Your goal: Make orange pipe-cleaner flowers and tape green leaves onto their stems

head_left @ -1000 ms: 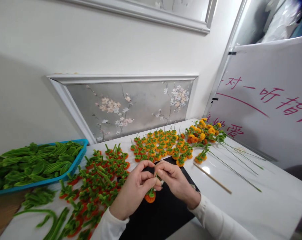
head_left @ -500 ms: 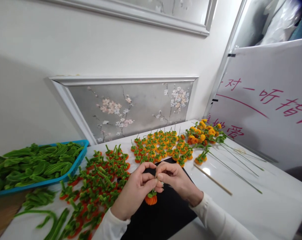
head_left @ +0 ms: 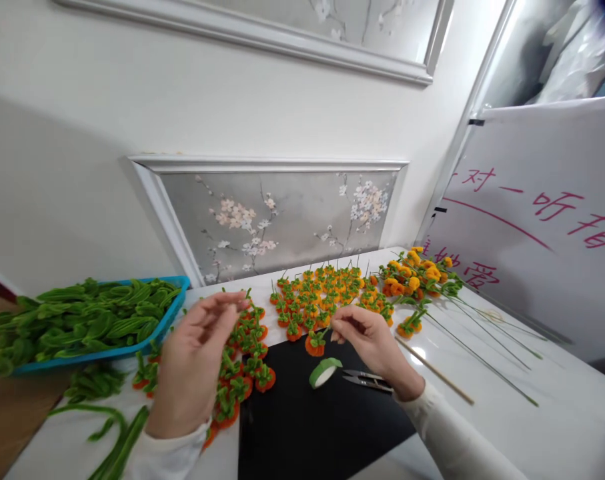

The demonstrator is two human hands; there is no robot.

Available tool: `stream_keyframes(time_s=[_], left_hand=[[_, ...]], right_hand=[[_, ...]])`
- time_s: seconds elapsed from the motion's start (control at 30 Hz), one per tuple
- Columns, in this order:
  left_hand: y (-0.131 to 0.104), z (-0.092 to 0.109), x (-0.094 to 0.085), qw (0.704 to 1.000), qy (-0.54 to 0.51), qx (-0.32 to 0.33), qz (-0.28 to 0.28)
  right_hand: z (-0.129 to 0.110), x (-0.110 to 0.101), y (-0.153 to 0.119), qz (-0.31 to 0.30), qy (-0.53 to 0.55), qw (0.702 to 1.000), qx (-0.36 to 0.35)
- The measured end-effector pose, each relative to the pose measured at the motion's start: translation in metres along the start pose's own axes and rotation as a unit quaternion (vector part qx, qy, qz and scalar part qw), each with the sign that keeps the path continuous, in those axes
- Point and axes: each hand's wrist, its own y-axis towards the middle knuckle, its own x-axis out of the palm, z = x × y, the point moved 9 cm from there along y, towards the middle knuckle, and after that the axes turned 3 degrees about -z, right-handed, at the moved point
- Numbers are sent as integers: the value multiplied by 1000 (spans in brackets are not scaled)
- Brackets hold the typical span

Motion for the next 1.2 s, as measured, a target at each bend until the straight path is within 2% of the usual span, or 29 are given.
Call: stream_keyframes(time_s=[0.1, 0.2, 0.33, 0.47, 0.6, 0.83, 1.0, 1.2], left_hand=[[1, 13, -30, 993, -76, 27, 85], [-1, 18, -43, 985, -119, 43, 120], [-4, 21, -43, 984, -125, 60, 112], [-6, 22, -38, 988, -98, 63, 105], [-8, 20, -26, 993, -63, 52, 87], [-12, 12, 4, 999, -16, 32, 20], [-19, -5, 37, 998, -16, 2, -62], [-39, -44, 83, 987, -32, -60, -144]], right_hand=[[-9, 11, 18, -31, -46, 998, -9], [-18, 23, 36, -49, -150, 987, -41], [-6, 29, 46, -59, -271, 960, -49], [23, 30, 40, -65, -297, 952, -28], [37, 19, 36, -59, -320, 946, -7], [38, -39, 34, -6, -389, 920, 53], [52, -39, 28, 7, -431, 900, 73], [69, -38, 32, 23, -460, 884, 75]])
